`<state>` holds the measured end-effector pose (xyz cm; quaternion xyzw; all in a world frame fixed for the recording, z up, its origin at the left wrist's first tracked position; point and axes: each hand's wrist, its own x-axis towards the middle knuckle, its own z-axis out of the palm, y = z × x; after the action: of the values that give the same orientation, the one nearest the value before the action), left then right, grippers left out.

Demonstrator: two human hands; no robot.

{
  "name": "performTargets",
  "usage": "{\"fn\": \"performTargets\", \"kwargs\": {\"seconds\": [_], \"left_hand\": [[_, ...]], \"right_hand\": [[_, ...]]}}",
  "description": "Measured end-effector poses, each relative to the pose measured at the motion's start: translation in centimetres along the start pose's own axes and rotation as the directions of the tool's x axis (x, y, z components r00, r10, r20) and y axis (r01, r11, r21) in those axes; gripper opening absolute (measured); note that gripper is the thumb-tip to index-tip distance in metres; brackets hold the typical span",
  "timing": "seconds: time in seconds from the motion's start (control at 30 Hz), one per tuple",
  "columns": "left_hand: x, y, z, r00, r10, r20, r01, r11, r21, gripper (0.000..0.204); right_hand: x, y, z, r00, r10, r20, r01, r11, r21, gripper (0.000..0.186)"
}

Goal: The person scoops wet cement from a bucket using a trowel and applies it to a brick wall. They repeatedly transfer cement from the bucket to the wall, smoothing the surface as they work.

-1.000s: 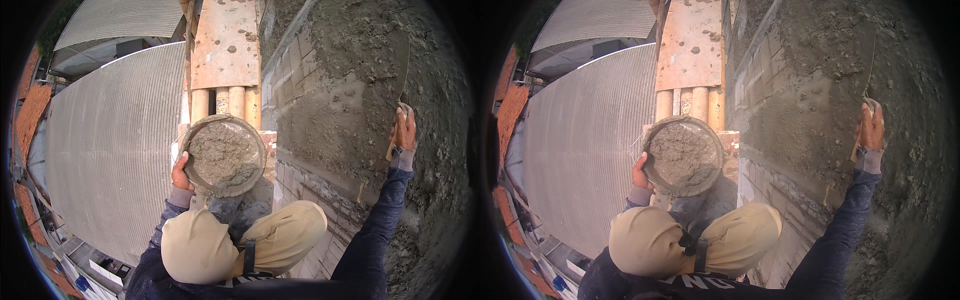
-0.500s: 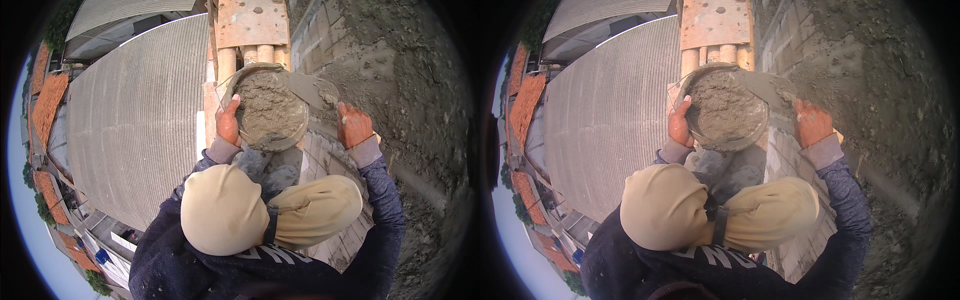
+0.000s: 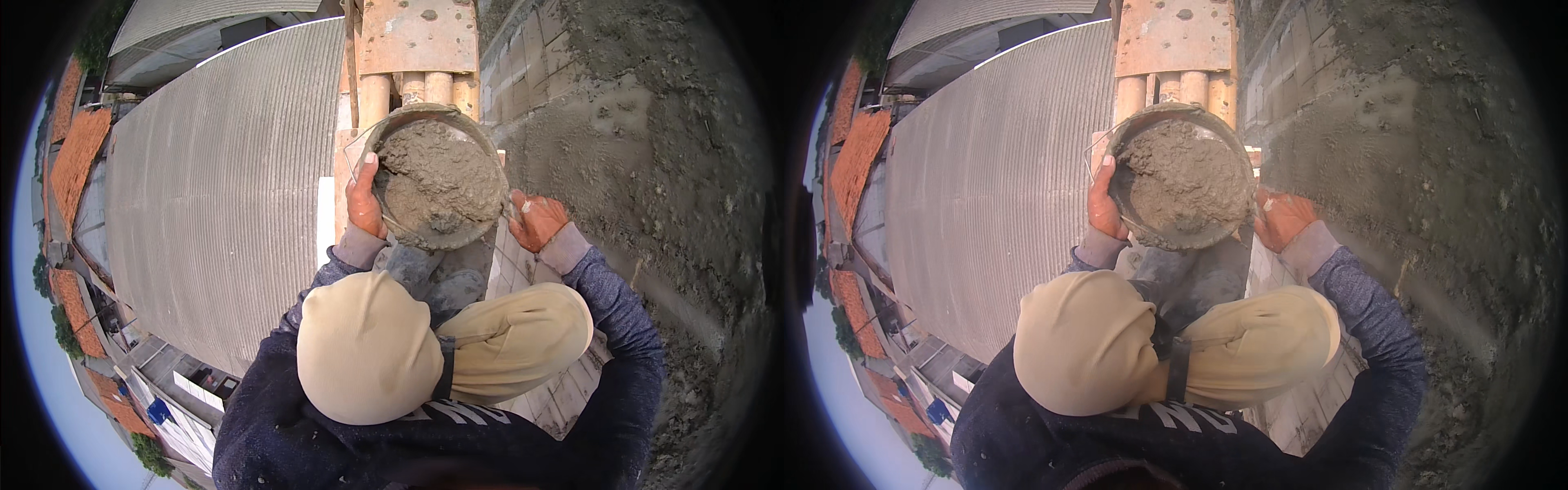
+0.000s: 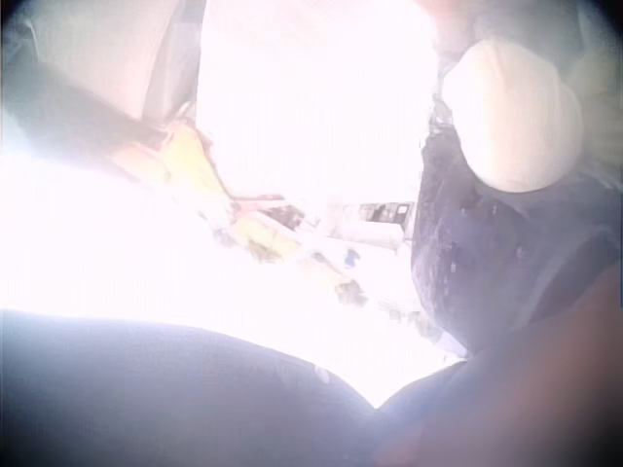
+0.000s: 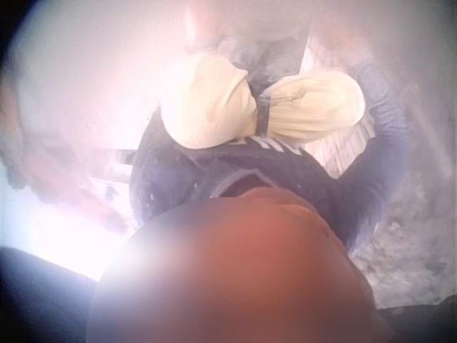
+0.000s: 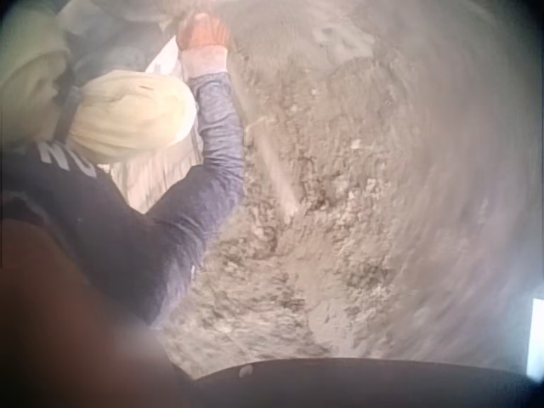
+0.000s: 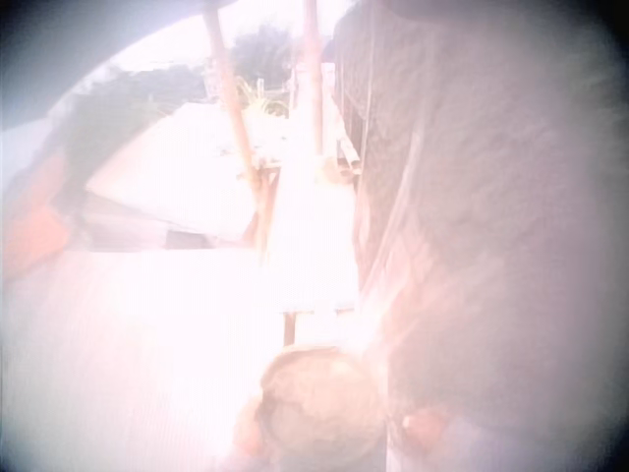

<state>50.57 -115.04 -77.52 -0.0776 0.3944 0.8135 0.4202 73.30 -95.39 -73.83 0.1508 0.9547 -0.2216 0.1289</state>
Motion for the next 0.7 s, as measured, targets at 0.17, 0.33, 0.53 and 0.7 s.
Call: {"fn": "performTargets", "kwargs": {"seconds": [0.17,0.33,0.53,0.7], "left_hand": [[0.2,0.2,-2.2,0.991,-0.063,-0.115,0.070,0.996,0.050,0.048],[1.1,0.3,-5.3,0.992,-0.110,-0.060,0.110,0.994,-0.011,0.043],[1.6,1.1,-7.4,0.972,-0.126,-0.199,0.139,0.989,0.055,0.042],[1.7,0.8,-7.9,0.989,-0.129,-0.076,0.130,0.991,0.011,0.043]], "right_hand": [[0.3,-0.3,0.9,0.998,0.062,0.024,-0.064,0.995,0.076,0.040],[1.3,-1.5,-1.0,0.995,0.032,0.095,-0.042,0.993,0.107,0.037],[0.7,-0.3,-2.2,0.961,-0.235,-0.145,0.274,0.865,0.420,0.040],[0.1,7.9,-6.3,0.838,0.261,0.479,-0.501,0.017,0.866,0.032]]}}
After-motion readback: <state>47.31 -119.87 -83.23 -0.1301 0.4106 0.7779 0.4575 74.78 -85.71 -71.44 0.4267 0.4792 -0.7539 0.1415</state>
